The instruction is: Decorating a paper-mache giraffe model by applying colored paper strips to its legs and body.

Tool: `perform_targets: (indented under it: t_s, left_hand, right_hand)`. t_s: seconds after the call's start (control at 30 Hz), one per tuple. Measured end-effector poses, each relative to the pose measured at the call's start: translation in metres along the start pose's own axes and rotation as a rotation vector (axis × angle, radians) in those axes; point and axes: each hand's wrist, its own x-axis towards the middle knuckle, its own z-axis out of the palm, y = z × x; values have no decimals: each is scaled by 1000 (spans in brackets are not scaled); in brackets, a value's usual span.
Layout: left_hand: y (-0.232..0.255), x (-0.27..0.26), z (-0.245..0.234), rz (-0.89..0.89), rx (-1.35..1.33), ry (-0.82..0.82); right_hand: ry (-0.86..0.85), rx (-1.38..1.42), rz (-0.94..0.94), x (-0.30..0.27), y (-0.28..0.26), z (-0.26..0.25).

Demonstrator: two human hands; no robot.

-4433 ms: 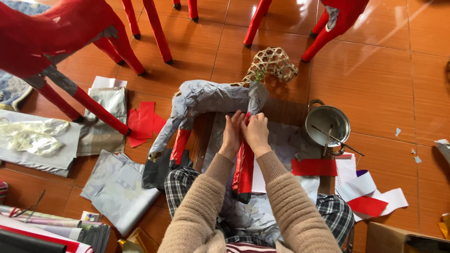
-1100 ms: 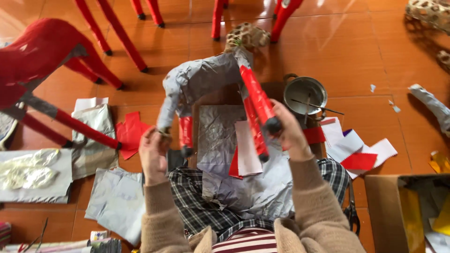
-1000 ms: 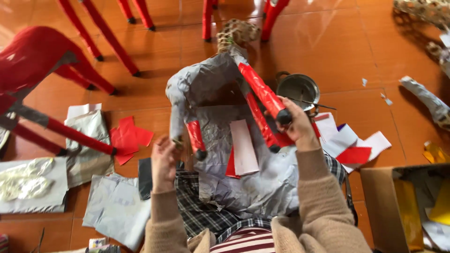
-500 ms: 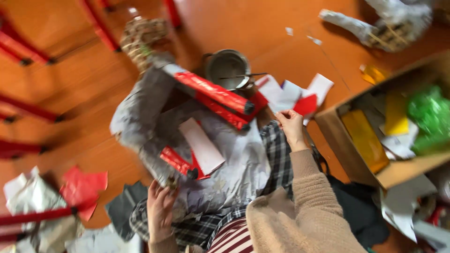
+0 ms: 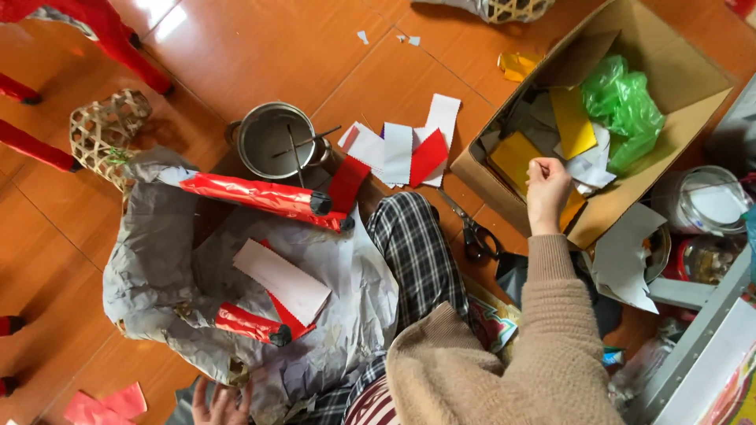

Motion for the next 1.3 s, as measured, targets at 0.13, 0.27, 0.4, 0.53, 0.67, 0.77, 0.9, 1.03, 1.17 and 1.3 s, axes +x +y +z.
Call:
perform_targets:
  t_s: [0.13,0.27,0.4,0.53,0.67,0.77,0.9,1.03,1.17,1.3]
  left_hand:
    - [20,16,-25,-1506,-1192,317]
    - [24,57,-52,-2047,-1229,634]
    - [19,53,-55,-2056,-1207,664]
    - [17,55,-57,-2058,-1217,683]
    - [14,54,-60,-2030,-1146,669]
    - [5,57,-56,-2123,-1073,609]
    - [4,61,-54,-2120,-1129,628]
    - [5,58,-53,-2140,-1090,624]
    - [8,46,-48,-2070,-1180,658]
    - [8,22,-30,-2001,-1289,745]
  right_hand:
    - [1,-15,-105,-22,-26,2]
    - [-16,0,-104,-30,-15,1]
    - [-290,-84,-193,-52,-19,-22]
    - [-800,-501,9,-77,53,-34]
    - [-801,-865,291,-116,114,-40]
    - [-926,-718,265,-136,87,-55]
    - [-844,-907,51,-152,94,-47]
    - [-865,-1153,234,-181,141,-37]
    - [-738,-1194,113,-202,182,-40]
    - [-900,-1090,361,-190,121,-47]
